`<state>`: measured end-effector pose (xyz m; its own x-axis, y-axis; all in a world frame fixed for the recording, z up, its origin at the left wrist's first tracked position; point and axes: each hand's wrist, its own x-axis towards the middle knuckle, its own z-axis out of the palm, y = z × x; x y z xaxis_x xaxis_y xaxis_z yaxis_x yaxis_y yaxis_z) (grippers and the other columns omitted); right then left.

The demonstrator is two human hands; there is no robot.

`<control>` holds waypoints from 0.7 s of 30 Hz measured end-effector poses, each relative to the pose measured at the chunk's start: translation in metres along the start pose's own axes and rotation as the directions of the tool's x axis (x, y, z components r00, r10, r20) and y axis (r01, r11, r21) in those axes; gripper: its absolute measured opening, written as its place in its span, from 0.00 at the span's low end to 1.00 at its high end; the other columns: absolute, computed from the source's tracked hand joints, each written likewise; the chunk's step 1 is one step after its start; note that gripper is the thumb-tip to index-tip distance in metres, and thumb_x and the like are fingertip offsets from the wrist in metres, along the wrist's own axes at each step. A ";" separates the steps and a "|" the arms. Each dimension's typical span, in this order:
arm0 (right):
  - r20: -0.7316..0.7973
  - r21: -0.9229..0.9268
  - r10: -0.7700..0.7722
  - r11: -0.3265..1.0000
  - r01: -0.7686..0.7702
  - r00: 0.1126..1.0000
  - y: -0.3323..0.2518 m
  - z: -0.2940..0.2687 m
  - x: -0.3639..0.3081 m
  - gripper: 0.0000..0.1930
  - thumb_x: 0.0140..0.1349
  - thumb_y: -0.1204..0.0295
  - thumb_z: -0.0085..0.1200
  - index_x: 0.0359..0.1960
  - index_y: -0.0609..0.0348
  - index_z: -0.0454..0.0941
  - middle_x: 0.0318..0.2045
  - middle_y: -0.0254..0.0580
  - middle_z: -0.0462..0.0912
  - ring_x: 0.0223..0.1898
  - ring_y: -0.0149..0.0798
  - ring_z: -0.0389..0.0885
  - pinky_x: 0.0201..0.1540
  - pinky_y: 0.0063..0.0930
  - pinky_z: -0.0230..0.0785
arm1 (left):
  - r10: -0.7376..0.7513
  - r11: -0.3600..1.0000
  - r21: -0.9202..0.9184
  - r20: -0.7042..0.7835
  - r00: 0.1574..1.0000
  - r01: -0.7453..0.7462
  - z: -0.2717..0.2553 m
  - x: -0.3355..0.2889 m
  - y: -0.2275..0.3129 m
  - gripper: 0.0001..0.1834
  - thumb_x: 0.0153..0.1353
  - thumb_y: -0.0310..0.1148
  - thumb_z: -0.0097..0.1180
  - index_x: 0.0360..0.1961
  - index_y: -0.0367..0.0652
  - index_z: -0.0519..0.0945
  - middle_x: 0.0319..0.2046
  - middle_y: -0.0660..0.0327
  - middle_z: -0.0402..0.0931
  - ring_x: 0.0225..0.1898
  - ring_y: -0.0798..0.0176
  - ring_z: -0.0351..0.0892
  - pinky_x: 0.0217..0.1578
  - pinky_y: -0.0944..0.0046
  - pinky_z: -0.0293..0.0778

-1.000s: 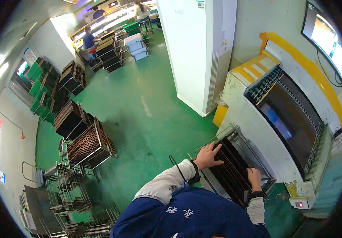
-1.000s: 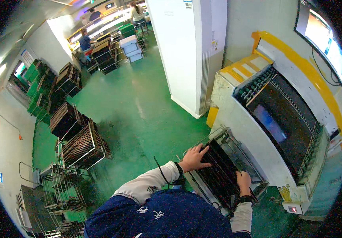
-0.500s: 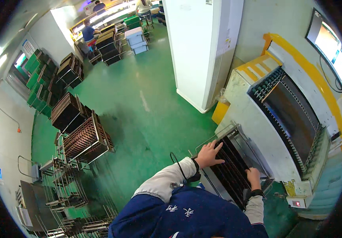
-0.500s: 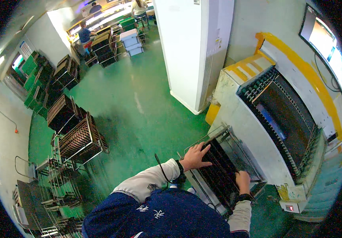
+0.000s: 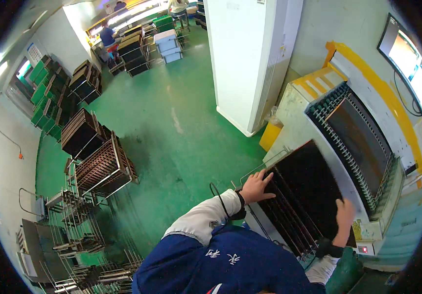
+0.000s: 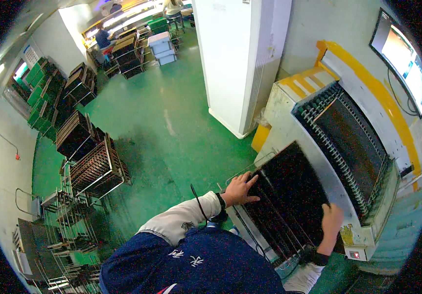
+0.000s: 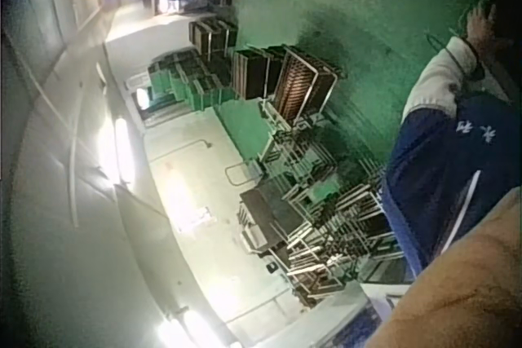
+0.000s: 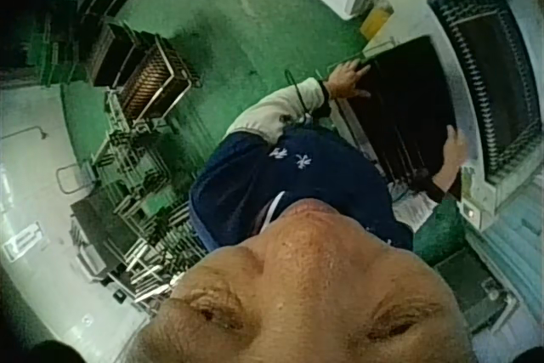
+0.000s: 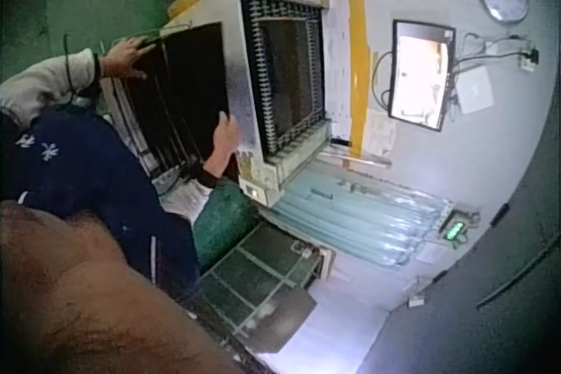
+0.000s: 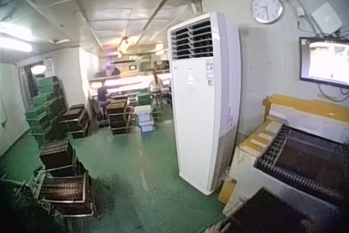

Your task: Manually loading glass or plastic sheets into a processing machine and organizing them in racks.

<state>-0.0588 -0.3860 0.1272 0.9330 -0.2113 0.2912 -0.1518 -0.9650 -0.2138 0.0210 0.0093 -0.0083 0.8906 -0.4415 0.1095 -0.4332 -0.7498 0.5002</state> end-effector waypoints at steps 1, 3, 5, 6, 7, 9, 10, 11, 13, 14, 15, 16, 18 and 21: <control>0.092 0.024 0.103 0.994 -0.106 0.990 -0.001 -0.024 0.007 0.19 0.63 0.60 0.60 0.43 0.66 0.81 0.37 0.62 0.81 0.41 0.63 0.77 0.45 0.51 0.67 | -0.005 1.000 -0.004 0.003 1.000 0.005 -0.001 0.000 0.000 0.54 0.54 0.68 0.60 0.74 0.46 0.59 0.69 0.39 0.58 0.67 0.36 0.63 0.65 0.44 0.63; 0.097 0.076 0.293 0.951 -0.301 0.951 0.015 -0.045 0.014 0.23 0.64 0.58 0.60 0.51 0.68 0.80 0.45 0.64 0.81 0.48 0.60 0.77 0.50 0.47 0.69 | -0.004 1.000 -0.011 0.007 1.000 0.004 -0.003 0.002 0.001 0.55 0.54 0.68 0.61 0.74 0.46 0.60 0.68 0.39 0.59 0.67 0.37 0.63 0.66 0.45 0.62; -0.060 0.170 0.465 0.877 -0.450 0.883 0.059 -0.049 0.012 0.27 0.66 0.57 0.59 0.56 0.69 0.78 0.54 0.65 0.78 0.54 0.57 0.75 0.56 0.43 0.69 | -0.006 1.000 -0.017 0.016 1.000 0.006 -0.005 0.004 0.004 0.54 0.54 0.68 0.61 0.74 0.46 0.60 0.68 0.39 0.59 0.67 0.37 0.63 0.66 0.45 0.62; -0.181 0.413 0.569 0.784 -0.464 0.802 0.050 -0.052 0.013 0.24 0.65 0.60 0.59 0.56 0.66 0.78 0.52 0.65 0.79 0.52 0.56 0.76 0.55 0.43 0.69 | -0.015 1.000 -0.016 0.022 1.000 0.015 -0.005 0.004 0.004 0.54 0.54 0.68 0.61 0.74 0.46 0.60 0.68 0.40 0.59 0.67 0.37 0.63 0.66 0.45 0.62; -0.260 0.633 0.680 0.656 -0.411 0.685 0.028 -0.059 0.015 0.23 0.64 0.63 0.58 0.57 0.63 0.79 0.50 0.64 0.80 0.50 0.56 0.77 0.55 0.43 0.69 | -0.023 1.000 -0.008 0.019 1.000 0.023 -0.004 0.004 0.003 0.54 0.54 0.68 0.61 0.74 0.47 0.60 0.68 0.40 0.59 0.67 0.37 0.63 0.66 0.45 0.62; -0.328 0.575 0.583 0.747 -0.333 0.743 0.088 -0.037 0.005 0.26 0.60 0.71 0.58 0.62 0.59 0.76 0.52 0.61 0.80 0.52 0.56 0.77 0.58 0.43 0.69 | -0.028 1.000 0.003 0.017 0.999 0.028 -0.002 0.004 0.004 0.54 0.54 0.69 0.61 0.74 0.47 0.60 0.68 0.40 0.59 0.67 0.38 0.63 0.66 0.45 0.62; -0.363 0.542 0.535 0.787 -0.294 0.763 0.118 -0.029 -0.002 0.29 0.58 0.74 0.58 0.65 0.57 0.75 0.53 0.59 0.80 0.53 0.57 0.77 0.60 0.43 0.69 | -0.025 1.000 0.000 0.026 0.999 0.025 -0.003 0.005 0.007 0.54 0.54 0.69 0.61 0.74 0.47 0.61 0.68 0.41 0.59 0.67 0.38 0.62 0.66 0.45 0.62; -0.318 0.234 0.408 0.909 -0.346 0.856 0.116 -0.027 -0.004 0.30 0.57 0.76 0.58 0.65 0.57 0.74 0.53 0.58 0.80 0.54 0.57 0.77 0.60 0.43 0.69 | -0.034 0.999 0.003 0.032 0.999 0.034 -0.005 0.005 0.006 0.54 0.54 0.69 0.61 0.74 0.47 0.61 0.68 0.41 0.59 0.68 0.38 0.62 0.66 0.45 0.62; -0.167 0.285 0.379 0.902 -0.324 0.910 0.094 -0.021 -0.009 0.24 0.60 0.73 0.59 0.61 0.56 0.77 0.55 0.59 0.80 0.55 0.50 0.78 0.60 0.42 0.70 | -0.048 0.999 0.009 0.037 0.998 0.048 -0.006 0.005 0.005 0.54 0.54 0.69 0.61 0.74 0.47 0.61 0.69 0.41 0.60 0.68 0.39 0.62 0.67 0.45 0.61; -0.090 0.312 0.360 0.896 -0.317 0.929 0.082 -0.017 -0.012 0.21 0.62 0.72 0.59 0.59 0.55 0.79 0.55 0.59 0.80 0.56 0.47 0.78 0.60 0.41 0.71 | -0.057 0.998 0.015 0.036 0.998 0.056 -0.005 0.004 0.004 0.54 0.54 0.68 0.61 0.74 0.46 0.61 0.69 0.42 0.60 0.68 0.39 0.62 0.67 0.45 0.61; 0.041 0.609 0.461 0.692 -0.388 0.886 0.067 -0.011 -0.014 0.21 0.62 0.72 0.59 0.58 0.57 0.79 0.55 0.57 0.81 0.55 0.47 0.79 0.59 0.42 0.71 | -0.056 0.998 0.018 0.038 0.998 0.055 -0.005 0.007 0.005 0.54 0.54 0.68 0.61 0.73 0.46 0.61 0.69 0.42 0.60 0.68 0.39 0.62 0.67 0.45 0.61; 0.170 0.820 0.471 0.420 -0.389 0.866 0.053 -0.004 -0.015 0.20 0.62 0.73 0.60 0.57 0.58 0.79 0.54 0.56 0.81 0.55 0.47 0.79 0.58 0.42 0.71 | -0.049 0.999 0.009 0.045 0.998 0.049 -0.006 0.009 0.007 0.54 0.54 0.68 0.61 0.73 0.46 0.61 0.69 0.43 0.60 0.68 0.39 0.62 0.67 0.45 0.61; 0.381 0.923 0.414 -0.225 -0.312 0.827 0.027 0.008 -0.016 0.17 0.62 0.73 0.61 0.54 0.61 0.80 0.52 0.52 0.82 0.53 0.46 0.79 0.56 0.43 0.72 | -0.037 0.999 -0.003 0.065 0.997 0.038 -0.010 0.012 0.012 0.53 0.54 0.68 0.61 0.73 0.46 0.62 0.69 0.43 0.60 0.68 0.39 0.62 0.67 0.45 0.61; 0.488 0.820 0.384 -0.510 -0.260 0.784 0.026 0.034 -0.025 0.15 0.62 0.73 0.62 0.50 0.61 0.79 0.48 0.46 0.82 0.49 0.44 0.79 0.53 0.43 0.72 | -0.049 0.999 0.003 0.058 0.997 0.049 -0.004 0.017 0.014 0.53 0.54 0.67 0.63 0.73 0.46 0.62 0.68 0.42 0.61 0.68 0.38 0.63 0.67 0.45 0.61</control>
<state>-0.0751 -0.3999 0.0823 0.8322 -0.4606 -0.3086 0.1022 0.6746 -0.7311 0.0307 -0.0065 0.0038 0.9012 -0.4319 0.0348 -0.3894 -0.7720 0.5024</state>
